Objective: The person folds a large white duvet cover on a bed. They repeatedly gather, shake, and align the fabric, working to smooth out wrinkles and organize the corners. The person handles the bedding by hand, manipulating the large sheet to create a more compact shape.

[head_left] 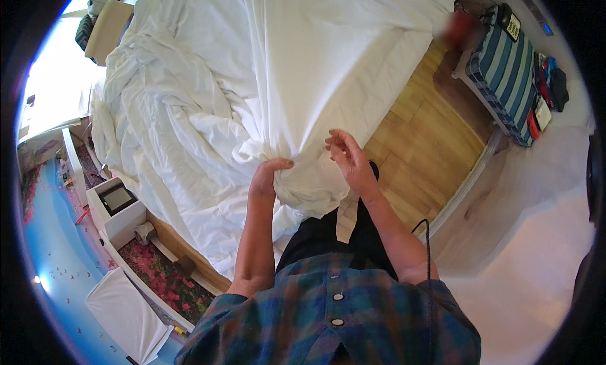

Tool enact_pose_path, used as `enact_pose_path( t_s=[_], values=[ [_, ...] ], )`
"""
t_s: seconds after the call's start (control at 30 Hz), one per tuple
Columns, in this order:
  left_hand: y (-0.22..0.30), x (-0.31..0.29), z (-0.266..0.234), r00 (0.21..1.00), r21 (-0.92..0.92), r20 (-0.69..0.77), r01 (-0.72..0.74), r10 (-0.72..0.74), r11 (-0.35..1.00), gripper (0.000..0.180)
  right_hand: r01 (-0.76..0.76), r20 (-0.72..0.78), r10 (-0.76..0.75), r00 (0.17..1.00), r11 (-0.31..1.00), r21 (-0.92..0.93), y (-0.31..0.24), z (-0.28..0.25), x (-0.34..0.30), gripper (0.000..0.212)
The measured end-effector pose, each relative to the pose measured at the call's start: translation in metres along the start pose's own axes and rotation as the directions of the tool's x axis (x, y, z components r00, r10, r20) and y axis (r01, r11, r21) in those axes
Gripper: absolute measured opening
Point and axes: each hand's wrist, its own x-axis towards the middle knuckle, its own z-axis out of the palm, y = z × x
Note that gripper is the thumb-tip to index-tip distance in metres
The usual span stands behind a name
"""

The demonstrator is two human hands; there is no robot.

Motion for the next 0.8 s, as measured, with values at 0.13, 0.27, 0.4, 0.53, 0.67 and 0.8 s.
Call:
enact_pose_path(
  t_s=[0.13,0.27,0.4,0.53,0.67,0.8],
  values=[
    [0.003,-0.007,0.005,0.990,0.043,-0.035,-0.137,0.139,0.990,0.035,-0.067,-0.014,0.068,0.998,0.997,0.046,0.004,0.009,0.038,0.040],
    [0.010,0.006,0.002,0.945,-0.096,0.102,-0.300,0.310,0.949,0.040,-0.180,-0.028,0.185,0.982,0.976,0.123,-0.007,0.019,0.055,0.046],
    [0.018,0.016,0.006,0.974,-0.180,0.052,-0.206,0.219,0.962,0.036,-0.090,-0.212,0.124,0.969,0.983,0.161,0.018,0.015,0.073,0.054],
    [0.029,-0.015,0.028,0.984,-0.335,-0.031,-0.175,0.175,0.926,0.034,-0.217,-0.127,0.394,0.910,0.716,0.663,0.009,0.013,0.091,0.052],
    [0.005,-0.008,0.020,0.989,-0.566,0.142,0.041,0.048,0.823,0.057,-0.235,-0.016,0.390,0.921,0.587,0.775,0.015,-0.010,0.092,0.043],
    [-0.004,0.006,0.024,0.972,-0.469,0.232,0.081,0.034,0.880,0.057,-0.197,-0.085,0.448,0.890,0.546,0.814,0.010,-0.043,0.090,0.039]
  ],
)
